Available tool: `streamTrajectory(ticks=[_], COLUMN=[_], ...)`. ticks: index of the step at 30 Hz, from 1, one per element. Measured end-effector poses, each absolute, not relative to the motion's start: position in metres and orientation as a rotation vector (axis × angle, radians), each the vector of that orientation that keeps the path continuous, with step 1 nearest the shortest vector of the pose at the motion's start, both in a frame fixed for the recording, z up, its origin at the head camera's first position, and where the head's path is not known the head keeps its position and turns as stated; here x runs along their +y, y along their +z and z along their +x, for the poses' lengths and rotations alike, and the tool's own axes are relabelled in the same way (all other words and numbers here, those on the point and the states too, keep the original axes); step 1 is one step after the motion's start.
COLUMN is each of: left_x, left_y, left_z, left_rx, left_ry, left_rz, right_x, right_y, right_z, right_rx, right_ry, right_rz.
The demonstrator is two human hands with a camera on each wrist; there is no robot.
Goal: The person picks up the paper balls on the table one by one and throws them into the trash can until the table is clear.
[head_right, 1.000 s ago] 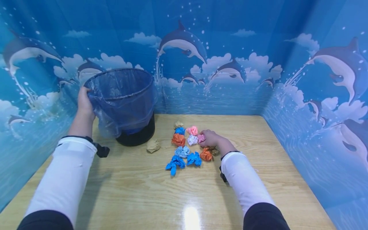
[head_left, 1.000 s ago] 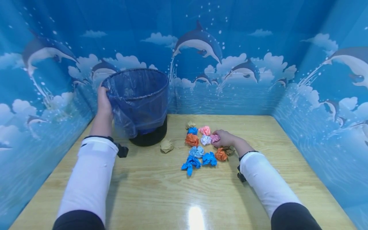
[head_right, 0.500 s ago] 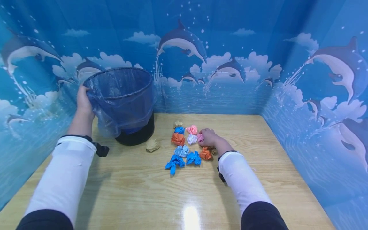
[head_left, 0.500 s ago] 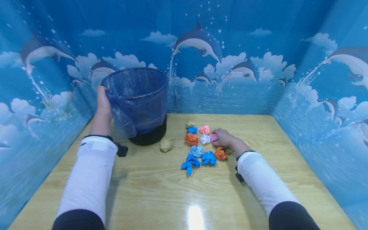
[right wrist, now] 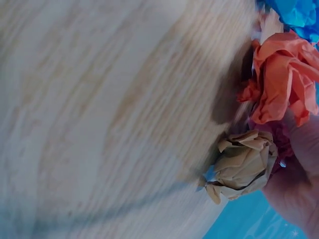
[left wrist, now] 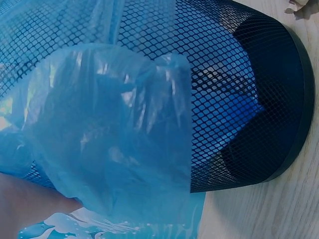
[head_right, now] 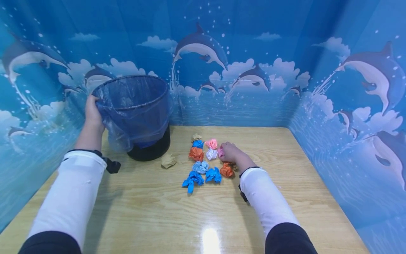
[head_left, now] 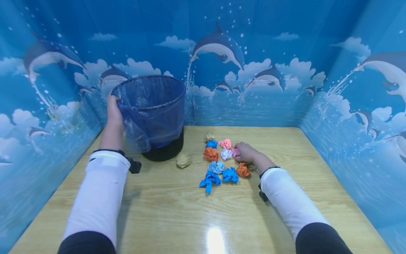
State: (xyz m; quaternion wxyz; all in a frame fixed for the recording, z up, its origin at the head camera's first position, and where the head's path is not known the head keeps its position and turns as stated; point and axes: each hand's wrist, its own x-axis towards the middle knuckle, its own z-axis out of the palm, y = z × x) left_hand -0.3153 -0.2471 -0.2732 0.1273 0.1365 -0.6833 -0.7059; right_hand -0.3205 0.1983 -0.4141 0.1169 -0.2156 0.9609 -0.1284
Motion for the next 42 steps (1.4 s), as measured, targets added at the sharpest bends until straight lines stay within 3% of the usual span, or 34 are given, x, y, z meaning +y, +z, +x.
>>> streamTrajectory(ticks=[19, 27, 34, 42], left_x=[-0.248, -0.249, -0.251, -0.247], left_y=[-0.276, -0.277, -0.274, -0.272], left_z=[-0.315, -0.316, -0.317, -0.317], left_rx=[-1.981, -1.98, -1.953, -1.969], left_ry=[-2.036, -2.039, -2.067, -2.081], left_rz=[0.385, 0.39, 0.409, 0.402], right_x=[0.202, 0.215, 0.204, 0.205], right_y=[-0.422, -0.443, -0.419, -0.421], right_z=[-0.327, -0.351, -0.331, -0.329], right_rx=[2.821, 2.824, 2.823, 2.83], right_ry=[-0.322, -0.389, -0.421, -0.396], right_rz=[-0.62, -0.694, -0.636, -0.562])
